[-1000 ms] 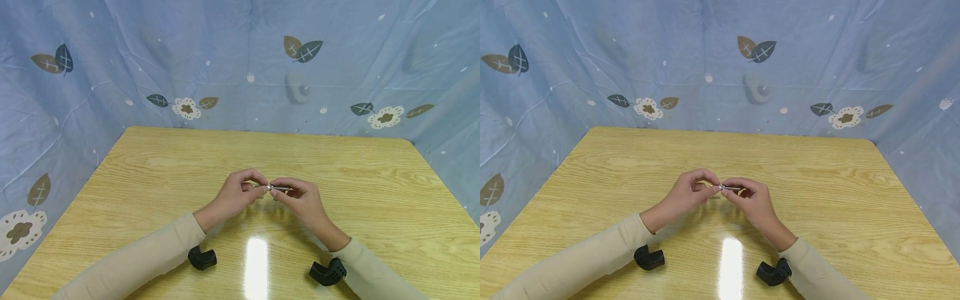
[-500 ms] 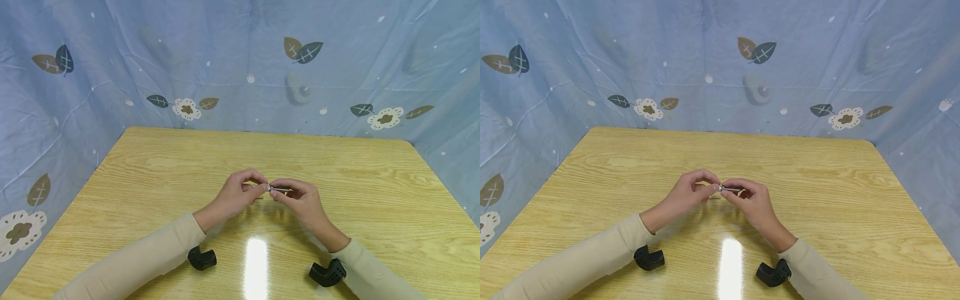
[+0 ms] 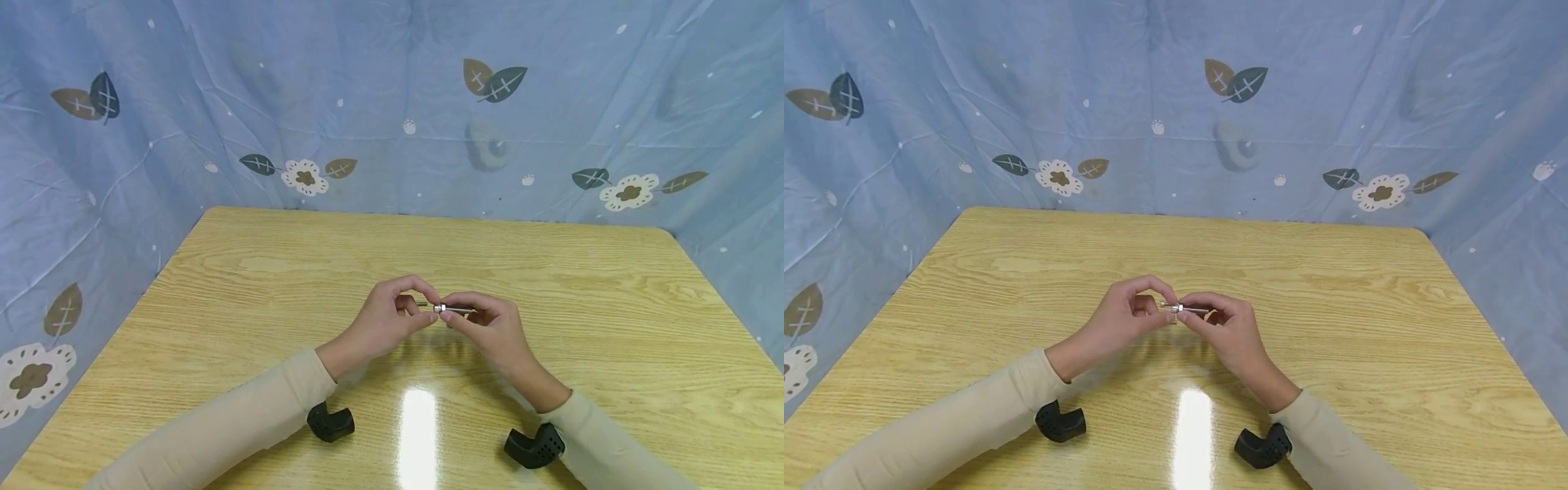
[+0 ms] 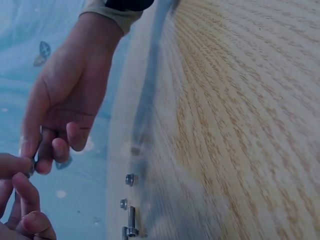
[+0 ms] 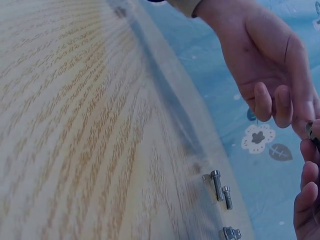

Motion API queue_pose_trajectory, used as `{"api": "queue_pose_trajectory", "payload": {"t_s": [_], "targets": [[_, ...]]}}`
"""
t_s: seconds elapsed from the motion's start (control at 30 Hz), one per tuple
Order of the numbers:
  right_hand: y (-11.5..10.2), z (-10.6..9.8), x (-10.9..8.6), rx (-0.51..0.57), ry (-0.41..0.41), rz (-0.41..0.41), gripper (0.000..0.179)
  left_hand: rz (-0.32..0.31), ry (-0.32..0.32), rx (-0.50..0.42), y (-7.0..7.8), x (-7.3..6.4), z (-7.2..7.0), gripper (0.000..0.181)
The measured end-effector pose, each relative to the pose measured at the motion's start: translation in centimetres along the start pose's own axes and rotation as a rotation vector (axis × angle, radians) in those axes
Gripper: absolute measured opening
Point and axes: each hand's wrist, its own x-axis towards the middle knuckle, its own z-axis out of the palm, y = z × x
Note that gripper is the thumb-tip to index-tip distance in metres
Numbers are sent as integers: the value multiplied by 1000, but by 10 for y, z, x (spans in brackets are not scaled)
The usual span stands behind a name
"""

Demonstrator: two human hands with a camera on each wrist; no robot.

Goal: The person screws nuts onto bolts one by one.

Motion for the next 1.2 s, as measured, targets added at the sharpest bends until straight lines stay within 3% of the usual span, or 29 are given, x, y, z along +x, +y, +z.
{"api": "queue_pose_trajectory", "payload": {"t_s": [0.33,0.63,0.77,1.03,1.2], "targets": [[-1,0,0,-21,-1,-25,19,-120,7,-37,0,1,1,8],[-2,-1,1,-7,-12,29,19,-53,14,17,2,0,0,13],[-3,0,1,-5,-5,27,20,-30,4,-5,2,0,0,14],[-2,0,0,-30,5,-5,19,-140,-13,-67,2,1,1,11],[-3,0,1,-36,3,-21,19,-130,-12,-56,2,1,1,10]]}}
